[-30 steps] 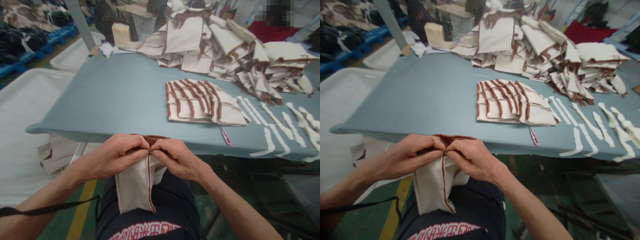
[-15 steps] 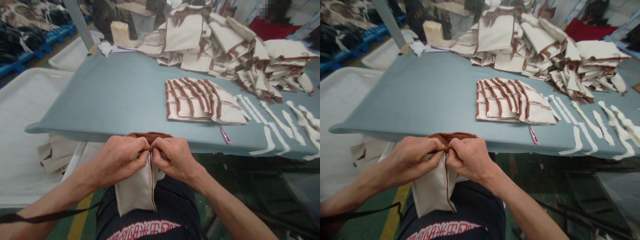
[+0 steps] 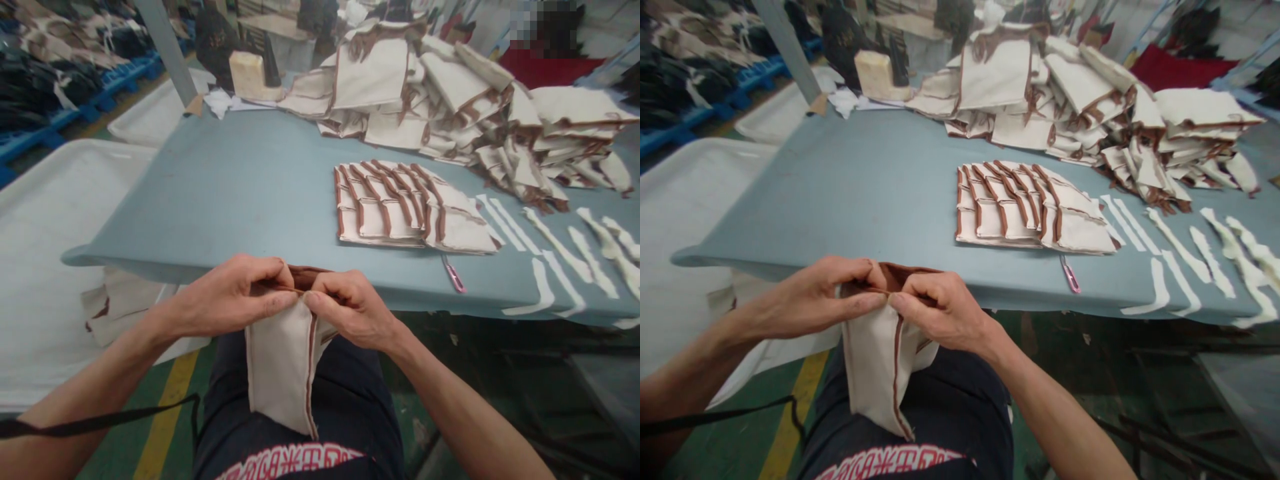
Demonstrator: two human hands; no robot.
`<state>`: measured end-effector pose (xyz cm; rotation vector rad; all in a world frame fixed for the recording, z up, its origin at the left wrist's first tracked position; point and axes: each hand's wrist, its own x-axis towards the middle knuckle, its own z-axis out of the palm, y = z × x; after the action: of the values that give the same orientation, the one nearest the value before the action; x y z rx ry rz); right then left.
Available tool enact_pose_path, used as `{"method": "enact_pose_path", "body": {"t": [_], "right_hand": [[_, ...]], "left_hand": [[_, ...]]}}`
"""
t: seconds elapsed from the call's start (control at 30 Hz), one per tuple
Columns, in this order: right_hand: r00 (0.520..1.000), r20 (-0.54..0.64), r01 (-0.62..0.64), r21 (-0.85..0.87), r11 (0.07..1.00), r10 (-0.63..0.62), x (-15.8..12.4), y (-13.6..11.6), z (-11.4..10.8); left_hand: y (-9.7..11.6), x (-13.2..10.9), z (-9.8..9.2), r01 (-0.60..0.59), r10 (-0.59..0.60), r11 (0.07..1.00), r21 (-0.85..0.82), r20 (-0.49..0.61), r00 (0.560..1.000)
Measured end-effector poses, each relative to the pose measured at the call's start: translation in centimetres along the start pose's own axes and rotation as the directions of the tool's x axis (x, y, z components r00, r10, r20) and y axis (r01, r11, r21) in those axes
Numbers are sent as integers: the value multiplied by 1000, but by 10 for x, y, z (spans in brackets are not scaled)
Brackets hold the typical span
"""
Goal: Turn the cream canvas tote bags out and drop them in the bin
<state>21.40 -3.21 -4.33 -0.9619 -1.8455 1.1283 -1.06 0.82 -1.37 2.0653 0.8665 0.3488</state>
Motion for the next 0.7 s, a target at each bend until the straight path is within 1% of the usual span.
{"method": "enact_pose_path", "body": {"t": [0.1,0.17,0.27,0.33,0.4,0.5,0.57,0.63,0.7], "right_hand": [[996,-70,53,-56,997,-56,-3,-1,-4],[989,-102,95,-114,989,-106,-5,-1,-9],[983,-82,138,-246,959,-163,-7,0,-17],[987,-50,130,-323,937,-154,-7,0,-21],[984,-54,143,-316,938,-168,-7,-3,-23],[950,-80,278,-217,936,-301,-5,-11,-20],[924,-62,360,-186,914,-376,-4,-18,-15],[918,-25,385,-172,907,-395,-3,-24,-11],[926,0,372,-172,912,-378,-3,-28,-7]], "left_hand": [[-3,2,-7,4,-3,997,-83,10,1000],[-2,3,-6,-20,22,987,-161,15,1000],[4,5,3,-25,26,955,-294,-1,1000],[7,6,11,-30,15,939,-342,-47,999],[8,7,19,-54,25,931,-361,-84,996],[8,8,26,-94,63,915,-393,-91,994],[8,9,28,-92,61,910,-404,-89,994],[9,9,29,-59,29,913,-404,-79,996],[10,9,29,-26,-3,913,-406,-68,998]]}}
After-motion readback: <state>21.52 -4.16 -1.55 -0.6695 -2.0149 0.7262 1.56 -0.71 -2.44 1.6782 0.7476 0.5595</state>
